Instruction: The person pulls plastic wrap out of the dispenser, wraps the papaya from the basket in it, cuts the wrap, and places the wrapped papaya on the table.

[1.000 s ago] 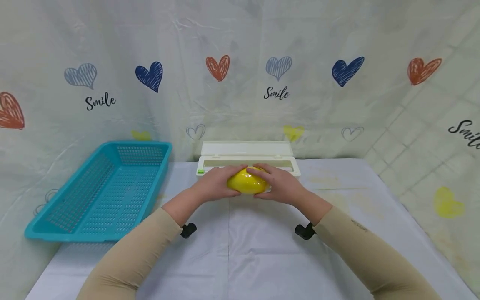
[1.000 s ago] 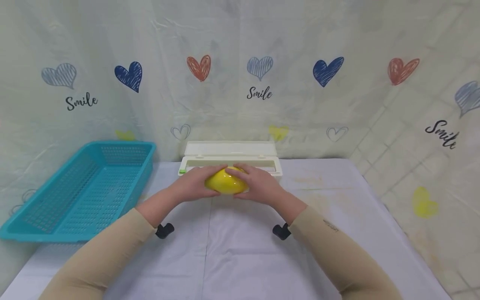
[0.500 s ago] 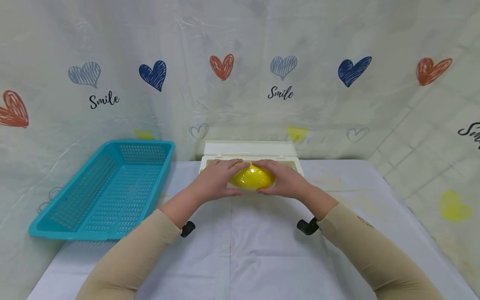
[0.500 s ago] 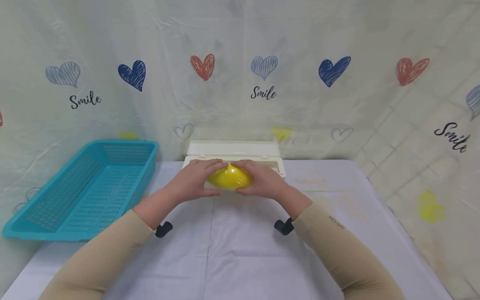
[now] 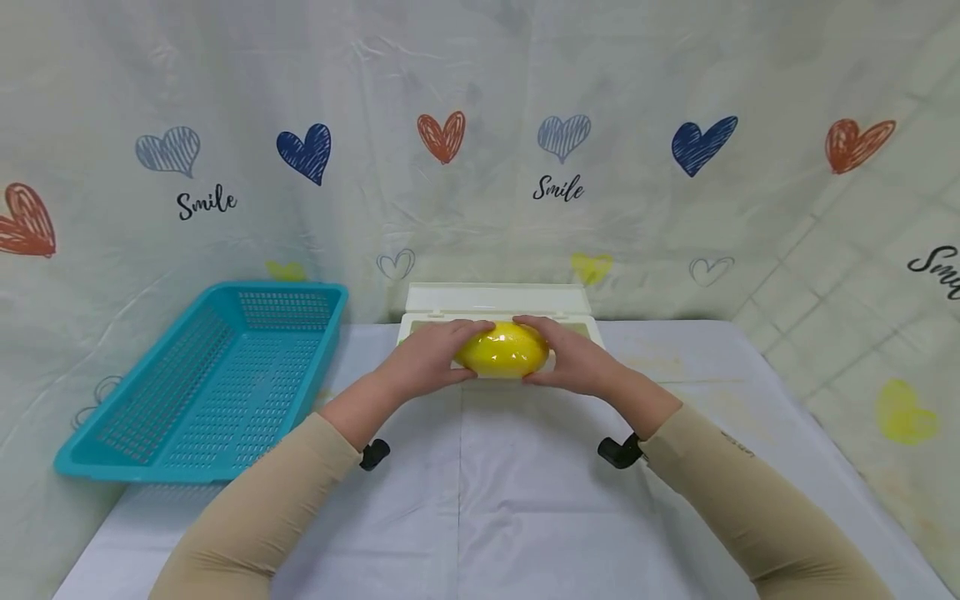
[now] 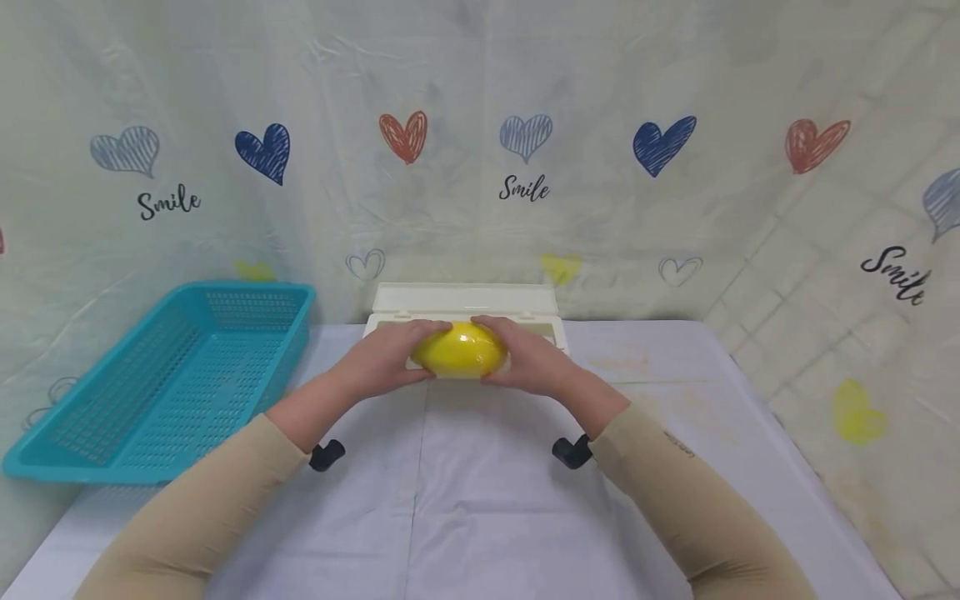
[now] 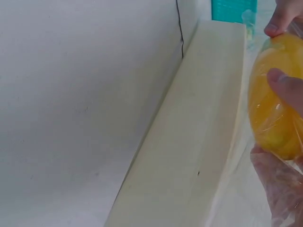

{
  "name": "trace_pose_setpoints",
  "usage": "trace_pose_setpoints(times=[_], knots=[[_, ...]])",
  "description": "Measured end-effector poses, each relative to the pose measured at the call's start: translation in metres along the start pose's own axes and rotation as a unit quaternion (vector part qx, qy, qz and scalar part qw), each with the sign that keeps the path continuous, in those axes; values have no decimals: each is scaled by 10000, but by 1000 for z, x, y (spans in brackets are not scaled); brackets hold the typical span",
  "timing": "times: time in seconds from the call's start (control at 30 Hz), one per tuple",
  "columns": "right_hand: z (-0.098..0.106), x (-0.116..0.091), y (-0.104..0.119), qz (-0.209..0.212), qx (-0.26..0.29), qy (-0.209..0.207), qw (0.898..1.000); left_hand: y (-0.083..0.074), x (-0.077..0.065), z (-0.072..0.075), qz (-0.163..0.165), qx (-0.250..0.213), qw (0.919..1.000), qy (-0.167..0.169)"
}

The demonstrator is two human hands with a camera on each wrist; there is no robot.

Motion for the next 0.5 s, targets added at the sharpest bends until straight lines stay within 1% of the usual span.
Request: trace_pose_setpoints(times=[0.13, 0.2, 0.27, 0.37, 0.5], knots=[[3, 2, -4, -8, 68, -96, 9999, 0, 2, 3, 414, -113, 9990, 120], [5, 3, -5, 32, 81, -92, 9999, 1, 3, 5, 539, -176, 9983, 127], [7, 4, -5, 79, 111, -79, 9999, 1, 4, 6, 564, -167, 9982, 134], [10, 7, -6, 124, 179, -60, 9997, 2, 4, 9, 576, -313, 9977, 162], [13, 10, -7, 95, 264, -23, 9996, 4, 4, 13, 545, -494, 9968, 310]])
Point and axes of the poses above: each hand's wrist, its own x-axis towards the middle knuckle, its own z-axis out of the back of the hand, y = z × x, the point moved 2 cm from there along x, towards the middle knuckle, and after that the axes turned 2 degrees about -y, right-handed, at the moved point
